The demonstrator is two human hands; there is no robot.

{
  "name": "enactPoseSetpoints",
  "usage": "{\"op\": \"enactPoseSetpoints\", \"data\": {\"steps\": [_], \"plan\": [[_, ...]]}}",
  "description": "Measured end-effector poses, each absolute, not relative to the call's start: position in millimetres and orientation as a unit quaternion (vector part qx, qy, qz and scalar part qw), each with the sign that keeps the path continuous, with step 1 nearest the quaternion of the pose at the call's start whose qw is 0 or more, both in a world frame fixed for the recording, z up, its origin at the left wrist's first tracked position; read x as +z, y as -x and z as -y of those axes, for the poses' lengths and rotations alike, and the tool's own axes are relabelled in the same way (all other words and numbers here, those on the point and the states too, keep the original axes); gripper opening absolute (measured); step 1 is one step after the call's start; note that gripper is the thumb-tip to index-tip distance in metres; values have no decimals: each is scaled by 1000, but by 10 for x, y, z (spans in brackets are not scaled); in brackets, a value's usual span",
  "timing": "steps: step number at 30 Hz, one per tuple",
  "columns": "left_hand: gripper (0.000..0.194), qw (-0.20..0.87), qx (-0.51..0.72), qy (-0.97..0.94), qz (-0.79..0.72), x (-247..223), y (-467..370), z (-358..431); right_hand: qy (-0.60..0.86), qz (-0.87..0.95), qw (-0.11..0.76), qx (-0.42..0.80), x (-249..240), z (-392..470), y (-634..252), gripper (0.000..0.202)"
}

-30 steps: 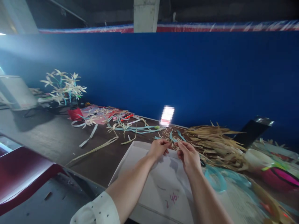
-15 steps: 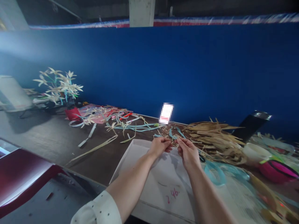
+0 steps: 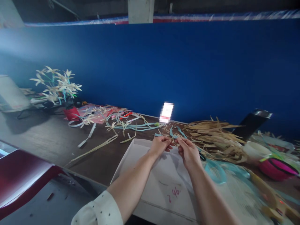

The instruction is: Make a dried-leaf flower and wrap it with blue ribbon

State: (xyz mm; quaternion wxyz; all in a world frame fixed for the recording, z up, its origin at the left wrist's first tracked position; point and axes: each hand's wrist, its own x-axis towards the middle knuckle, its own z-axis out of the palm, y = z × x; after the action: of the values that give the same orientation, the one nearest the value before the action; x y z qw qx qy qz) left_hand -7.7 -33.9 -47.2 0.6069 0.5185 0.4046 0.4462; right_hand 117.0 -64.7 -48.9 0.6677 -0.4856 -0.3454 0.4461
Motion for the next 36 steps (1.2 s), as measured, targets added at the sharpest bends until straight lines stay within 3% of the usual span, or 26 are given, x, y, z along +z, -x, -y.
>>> {"op": "enactPoseSetpoints", "data": {"steps": [7, 16, 36], "plan": [[16, 553, 454, -572, -400, -539, 59, 337, 515, 376, 688, 347, -501, 631, -1186, 35], [16, 524, 457, -601, -394, -535, 60, 360, 596, 446, 625, 235, -495, 658, -1235, 38], [18, 512, 467, -604, -394, -512, 66, 374, 605, 505, 581, 203, -535, 652, -1249, 36]]}}
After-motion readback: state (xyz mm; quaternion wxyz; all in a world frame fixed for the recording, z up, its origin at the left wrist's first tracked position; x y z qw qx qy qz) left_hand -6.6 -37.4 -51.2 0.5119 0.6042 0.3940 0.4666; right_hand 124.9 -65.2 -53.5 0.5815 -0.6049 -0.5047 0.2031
